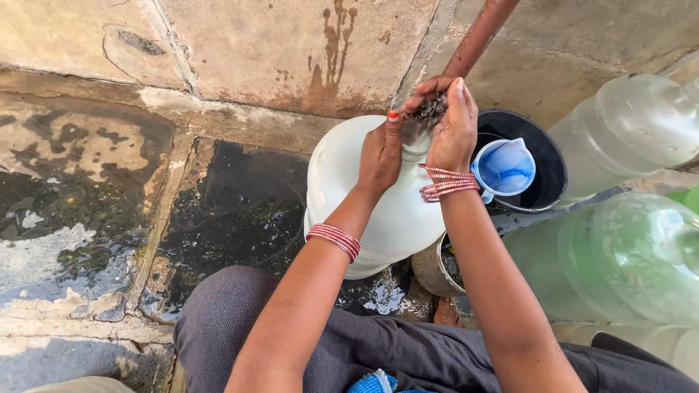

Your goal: The person shakes water inside a large plastic water can, empties it, and then cleans the neck and interior using a small brush with soap or cleaner from a bucket.

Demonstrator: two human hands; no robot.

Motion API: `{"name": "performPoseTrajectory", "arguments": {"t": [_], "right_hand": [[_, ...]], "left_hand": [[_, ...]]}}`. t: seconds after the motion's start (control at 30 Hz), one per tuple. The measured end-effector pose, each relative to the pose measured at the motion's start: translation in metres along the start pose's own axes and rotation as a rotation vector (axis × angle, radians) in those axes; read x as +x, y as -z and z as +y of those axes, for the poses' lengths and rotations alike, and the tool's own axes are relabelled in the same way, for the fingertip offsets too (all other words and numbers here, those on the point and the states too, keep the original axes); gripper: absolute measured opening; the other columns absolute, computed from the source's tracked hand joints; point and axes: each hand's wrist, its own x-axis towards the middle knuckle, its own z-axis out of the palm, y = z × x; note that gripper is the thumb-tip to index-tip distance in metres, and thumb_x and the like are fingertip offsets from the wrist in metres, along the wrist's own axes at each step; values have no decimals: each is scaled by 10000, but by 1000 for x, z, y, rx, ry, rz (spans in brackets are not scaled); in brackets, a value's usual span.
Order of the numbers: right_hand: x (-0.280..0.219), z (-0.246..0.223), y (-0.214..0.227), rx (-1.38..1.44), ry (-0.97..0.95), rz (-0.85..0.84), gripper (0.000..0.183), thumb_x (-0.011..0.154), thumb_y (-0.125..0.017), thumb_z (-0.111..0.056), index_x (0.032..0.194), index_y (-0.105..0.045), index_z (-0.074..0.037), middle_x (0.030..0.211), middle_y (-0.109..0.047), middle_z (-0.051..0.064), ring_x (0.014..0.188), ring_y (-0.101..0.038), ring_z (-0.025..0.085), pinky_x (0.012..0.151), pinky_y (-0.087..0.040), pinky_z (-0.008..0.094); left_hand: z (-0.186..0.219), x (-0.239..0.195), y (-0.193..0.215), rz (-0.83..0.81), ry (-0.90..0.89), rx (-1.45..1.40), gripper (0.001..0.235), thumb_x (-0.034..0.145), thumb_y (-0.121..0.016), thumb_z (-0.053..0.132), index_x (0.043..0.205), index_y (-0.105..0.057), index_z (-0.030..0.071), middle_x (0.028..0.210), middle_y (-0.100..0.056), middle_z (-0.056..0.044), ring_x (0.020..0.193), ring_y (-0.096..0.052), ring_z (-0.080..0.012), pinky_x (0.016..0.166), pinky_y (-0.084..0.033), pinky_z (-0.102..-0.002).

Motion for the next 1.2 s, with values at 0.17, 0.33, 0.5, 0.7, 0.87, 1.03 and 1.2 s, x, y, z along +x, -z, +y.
{"name": "performPoseTrajectory", "arguments": {"t": [0.17,0.33,0.5,0.7,0.87,1.03,1.2], "right_hand": [[-12,9,2,-141,119,6,390,1159,-408,-295,995,-576,16,929,-648,133,878,-667,212,884,-563,358],[-18,14,0,-161,125,15,386,1137,-383,-305,998,-578,-2,950,-665,114,885,-667,186,866,-554,329],[-19,15,-2,-234,159,-28,404,1153,-370,-317,1024,-593,-7,975,-658,93,859,-611,139,826,-516,292],[-7,14,-4,-372,116,13,423,1164,-388,-354,980,-584,-28,873,-611,37,767,-566,109,730,-498,272],[4,12,-10,-681,125,-2,492,1125,-435,-445,868,-586,-53,763,-612,-16,673,-589,77,603,-490,246],[35,-12,19,-274,-374,46,501,1059,-510,-542,783,-561,-127,644,-515,-31,499,-475,69,428,-352,221],[-18,-45,140,-335,-45,160,466,1154,-534,-475,826,-470,-151,723,-494,-14,566,-425,76,479,-313,235]], "left_hand": [[0,1,-2,0,-9,35,880,1047,-193,673,974,-651,-76,758,-659,-217,724,-627,-334,713,-509,-422],[4,1,-2,15,-18,26,839,1054,-203,630,960,-676,-55,781,-688,-224,742,-659,-350,719,-515,-436],[1,1,-4,21,-6,23,791,1073,-215,589,964,-656,-59,774,-665,-238,737,-634,-387,716,-502,-449],[4,3,-2,8,9,47,745,1079,-244,568,1014,-657,-49,832,-680,-255,801,-647,-417,761,-509,-448],[12,-1,2,0,-126,-18,717,1091,-282,586,1186,-669,-10,1037,-736,-240,1004,-696,-415,886,-530,-413],[18,-4,5,-34,-64,-54,738,1076,-260,611,1145,-717,36,978,-765,-172,944,-730,-314,890,-539,-370],[13,-2,3,-51,-36,-60,794,1031,-241,678,1093,-743,67,961,-784,-111,928,-738,-226,872,-550,-344]]}}
